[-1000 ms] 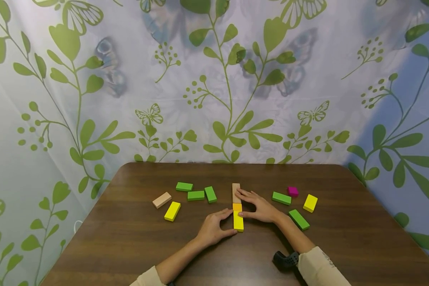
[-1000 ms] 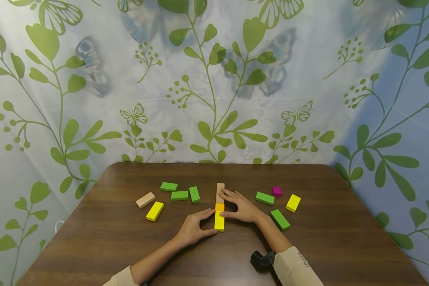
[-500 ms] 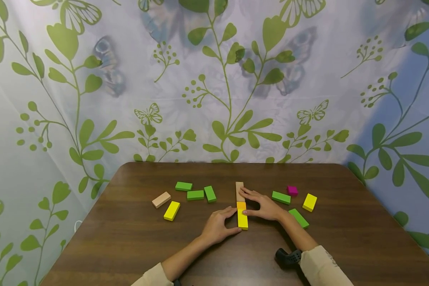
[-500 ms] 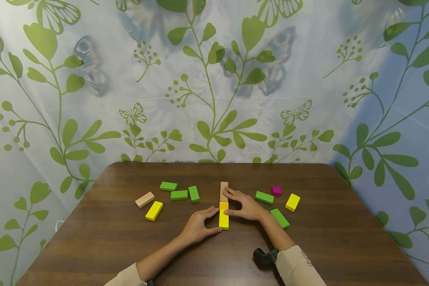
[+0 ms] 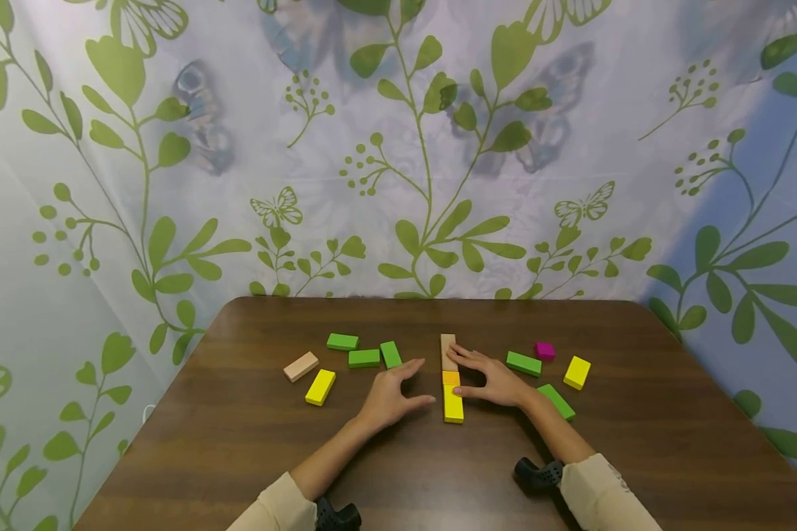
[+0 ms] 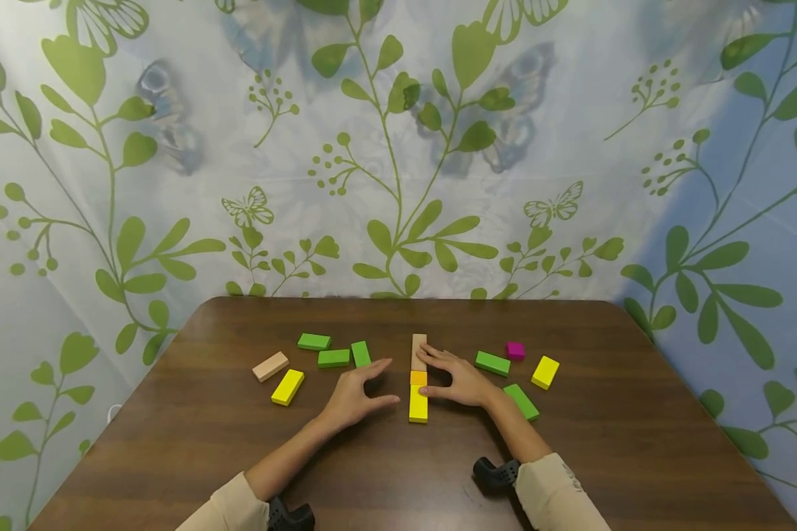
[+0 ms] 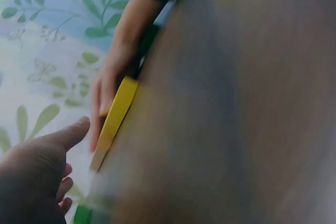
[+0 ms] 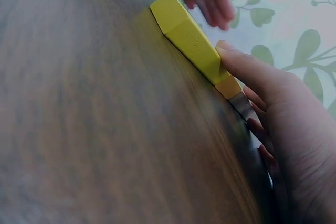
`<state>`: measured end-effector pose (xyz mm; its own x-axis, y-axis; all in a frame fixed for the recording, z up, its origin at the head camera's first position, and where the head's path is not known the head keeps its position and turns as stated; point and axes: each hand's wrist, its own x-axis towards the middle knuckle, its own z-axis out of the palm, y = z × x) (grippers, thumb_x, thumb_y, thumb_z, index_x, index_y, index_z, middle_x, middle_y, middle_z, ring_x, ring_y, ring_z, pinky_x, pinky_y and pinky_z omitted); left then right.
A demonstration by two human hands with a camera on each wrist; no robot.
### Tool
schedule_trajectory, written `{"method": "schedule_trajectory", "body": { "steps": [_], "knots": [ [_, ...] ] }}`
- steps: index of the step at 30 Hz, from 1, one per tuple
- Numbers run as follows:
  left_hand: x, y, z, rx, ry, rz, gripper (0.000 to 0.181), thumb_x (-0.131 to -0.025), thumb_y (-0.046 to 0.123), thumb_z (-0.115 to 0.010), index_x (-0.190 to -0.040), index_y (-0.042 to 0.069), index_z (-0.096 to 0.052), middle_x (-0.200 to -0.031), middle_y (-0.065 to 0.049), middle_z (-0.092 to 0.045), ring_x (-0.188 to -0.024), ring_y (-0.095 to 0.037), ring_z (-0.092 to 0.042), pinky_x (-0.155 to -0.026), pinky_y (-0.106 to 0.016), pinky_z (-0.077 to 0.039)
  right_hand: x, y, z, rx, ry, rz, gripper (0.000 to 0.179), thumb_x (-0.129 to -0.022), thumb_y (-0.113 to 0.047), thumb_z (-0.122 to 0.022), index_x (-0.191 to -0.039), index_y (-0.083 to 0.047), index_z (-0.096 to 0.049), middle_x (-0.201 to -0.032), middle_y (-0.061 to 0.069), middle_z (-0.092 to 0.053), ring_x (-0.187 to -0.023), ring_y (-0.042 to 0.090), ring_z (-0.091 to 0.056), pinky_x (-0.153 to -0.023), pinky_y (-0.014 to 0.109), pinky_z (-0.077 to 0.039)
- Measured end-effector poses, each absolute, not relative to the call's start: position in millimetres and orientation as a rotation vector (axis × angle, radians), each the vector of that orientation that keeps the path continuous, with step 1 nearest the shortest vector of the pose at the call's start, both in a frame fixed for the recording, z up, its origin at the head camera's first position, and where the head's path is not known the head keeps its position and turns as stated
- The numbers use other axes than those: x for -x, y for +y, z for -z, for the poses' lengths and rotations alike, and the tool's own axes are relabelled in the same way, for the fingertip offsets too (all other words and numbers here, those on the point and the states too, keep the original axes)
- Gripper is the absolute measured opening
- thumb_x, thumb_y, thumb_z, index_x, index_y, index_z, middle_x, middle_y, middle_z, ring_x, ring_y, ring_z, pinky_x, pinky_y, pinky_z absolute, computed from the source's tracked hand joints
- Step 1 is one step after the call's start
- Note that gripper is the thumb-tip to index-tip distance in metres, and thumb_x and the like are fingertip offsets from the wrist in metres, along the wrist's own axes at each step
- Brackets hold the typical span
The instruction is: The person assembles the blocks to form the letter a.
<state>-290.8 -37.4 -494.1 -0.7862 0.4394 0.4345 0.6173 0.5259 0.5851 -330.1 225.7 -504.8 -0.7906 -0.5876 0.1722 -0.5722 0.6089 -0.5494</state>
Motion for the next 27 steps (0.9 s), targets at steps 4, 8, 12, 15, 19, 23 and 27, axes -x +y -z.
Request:
{"method": "schedule_trajectory", "body": {
  "steps": [4, 8, 12, 15, 19, 23, 27],
  "knots": [
    [308.7, -57.7, 490.9, 0.756, -2.477, 0.984, 0.068, -0.076, 0.036, -0.075, -0.129, 0.001, -0.053, -0.127, -0.017, -0.054, -0.114, -0.029, -0.053, -0.09, -0.043, -0.045, 330.5, 225.4, 505.1, 0.999, 2.793, 0.939, 0.076, -0.083, -0.054, -0.06, -0.146, -0.024, -0.031, -0.152, -0.004, -0.019, -0.133, 0.042, -0.021, -0.098, 0.067, -0.019],
    [325.3, -72.6, 490.2, 0.635, -2.464, 0.855, 0.066, -0.074, 0.034, -0.077, -0.126, 0.001, -0.056, -0.123, -0.017, -0.057, -0.108, -0.033, -0.056, -0.087, -0.044, -0.047, 330.6, 225.7, 504.4, 1.0, 2.795, 0.942, 0.076, -0.082, -0.054, -0.061, -0.145, -0.023, -0.032, -0.152, -0.004, -0.019, -0.133, 0.041, -0.021, -0.098, 0.067, -0.018],
    [336.0, -78.5, 490.8, 0.601, -2.486, 0.75, 0.068, -0.072, 0.037, -0.078, -0.124, -0.001, -0.057, -0.119, -0.017, -0.059, -0.105, -0.034, -0.058, -0.086, -0.045, -0.047, 331.5, 226.0, 503.9, 1.002, 2.797, 0.937, 0.076, -0.082, -0.054, -0.061, -0.145, -0.023, -0.032, -0.152, -0.004, -0.019, -0.133, 0.041, -0.021, -0.098, 0.068, -0.018],
    [341.3, -79.8, 491.8, 0.617, -2.541, 0.675, 0.068, -0.073, 0.042, -0.075, -0.123, 0.0, -0.058, -0.119, -0.015, -0.06, -0.111, -0.031, -0.055, -0.092, -0.047, -0.043, 332.2, 225.4, 504.0, 0.996, 2.8, 0.931, 0.076, -0.082, -0.055, -0.061, -0.145, -0.023, -0.032, -0.152, -0.004, -0.019, -0.133, 0.041, -0.021, -0.098, 0.068, -0.018],
    [343.3, -80.1, 491.6, 0.653, -2.627, 0.604, 0.066, -0.076, 0.048, -0.071, -0.122, 0.002, -0.06, -0.119, -0.011, -0.061, -0.12, -0.027, -0.048, -0.099, -0.049, -0.035, 331.9, 224.3, 504.3, 0.988, 2.799, 0.93, 0.076, -0.082, -0.055, -0.06, -0.145, -0.024, -0.032, -0.152, -0.005, -0.019, -0.133, 0.042, -0.021, -0.097, 0.069, -0.017],
    [341.3, -76.4, 491.4, 0.664, -2.655, 0.621, 0.063, -0.077, 0.048, -0.07, -0.119, 0.003, -0.062, -0.116, -0.011, -0.062, -0.121, -0.027, -0.047, -0.102, -0.047, -0.032, 331.1, 224.7, 504.9, 0.995, 2.798, 0.935, 0.076, -0.082, -0.054, -0.061, -0.145, -0.024, -0.032, -0.152, -0.004, -0.019, -0.133, 0.042, -0.021, -0.097, 0.068, -0.017],
    [337.6, -67.5, 492.4, 0.687, -2.649, 0.72, 0.062, -0.076, 0.047, -0.071, -0.119, 0.004, -0.063, -0.117, -0.011, -0.062, -0.121, -0.026, -0.047, -0.099, -0.044, -0.036, 331.0, 224.5, 505.7, 1.001, 2.797, 0.94, 0.075, -0.083, -0.053, -0.061, -0.145, -0.023, -0.032, -0.152, -0.004, -0.019, -0.134, 0.041, -0.021, -0.098, 0.067, -0.018]
  ]
}}
